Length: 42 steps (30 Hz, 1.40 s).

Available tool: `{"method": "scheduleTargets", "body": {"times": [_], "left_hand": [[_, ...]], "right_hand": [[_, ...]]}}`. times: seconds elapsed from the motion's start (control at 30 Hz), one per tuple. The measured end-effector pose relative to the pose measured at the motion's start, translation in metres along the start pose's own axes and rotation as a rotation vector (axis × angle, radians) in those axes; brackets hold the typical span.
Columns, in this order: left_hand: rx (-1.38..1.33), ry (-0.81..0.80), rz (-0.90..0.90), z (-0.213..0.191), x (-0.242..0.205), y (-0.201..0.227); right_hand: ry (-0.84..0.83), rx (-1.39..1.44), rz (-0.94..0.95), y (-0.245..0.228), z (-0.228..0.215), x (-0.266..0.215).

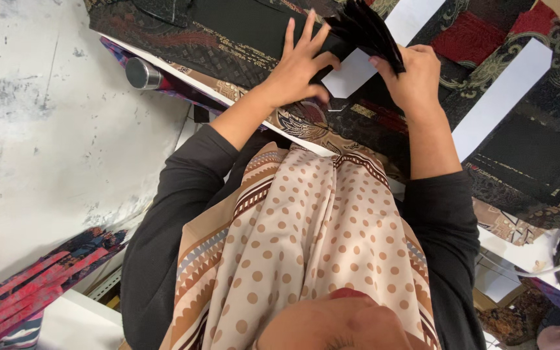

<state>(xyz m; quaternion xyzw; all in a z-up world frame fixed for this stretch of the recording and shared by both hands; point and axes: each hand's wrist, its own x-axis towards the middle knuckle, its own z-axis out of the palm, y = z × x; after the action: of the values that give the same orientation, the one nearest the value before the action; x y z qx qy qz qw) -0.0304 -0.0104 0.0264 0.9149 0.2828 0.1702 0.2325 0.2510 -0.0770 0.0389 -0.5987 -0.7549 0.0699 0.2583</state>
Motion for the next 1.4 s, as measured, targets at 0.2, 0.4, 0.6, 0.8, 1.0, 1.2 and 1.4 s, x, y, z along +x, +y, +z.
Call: {"method": "scheduleTargets", "body": {"times": [0.2, 0.4, 0.6, 0.8, 1.0, 1.2, 1.4], "left_hand": [[0.133, 0.242, 0.105, 0.037, 0.01, -0.026], [0.059, 0.268, -0.063, 0.063, 0.019, -0.026], [-0.012, 0.016, -0.221, 0.041, 0.02, 0.001], [-0.028, 0.008, -0.069, 0.02, 0.011, -0.006], [0.124, 0.238, -0.11, 0.051, 0.023, -0.008], [-0.243, 0.323, -0.213, 0.067, 0.029, -0.022], [-0.657, -0.003, -0.208, 0.039, 0.028, -0.016]], "right_hand": [[-0.019, -0.001, -0.011, -0.007, -0.003, -0.002], [-0.066, -0.016, -0.041, -0.006, 0.0, -0.009], [-0.073, 0.001, -0.013, -0.005, 0.002, -0.008], [-0.065, -0.033, 0.006, -0.004, 0.003, -0.008], [-0.065, -0.042, 0.003, -0.005, 0.001, -0.007], [-0.055, -0.016, -0.073, -0.013, -0.006, -0.007], [0.032, -0.146, -0.242, -0.025, -0.009, -0.006]]}}
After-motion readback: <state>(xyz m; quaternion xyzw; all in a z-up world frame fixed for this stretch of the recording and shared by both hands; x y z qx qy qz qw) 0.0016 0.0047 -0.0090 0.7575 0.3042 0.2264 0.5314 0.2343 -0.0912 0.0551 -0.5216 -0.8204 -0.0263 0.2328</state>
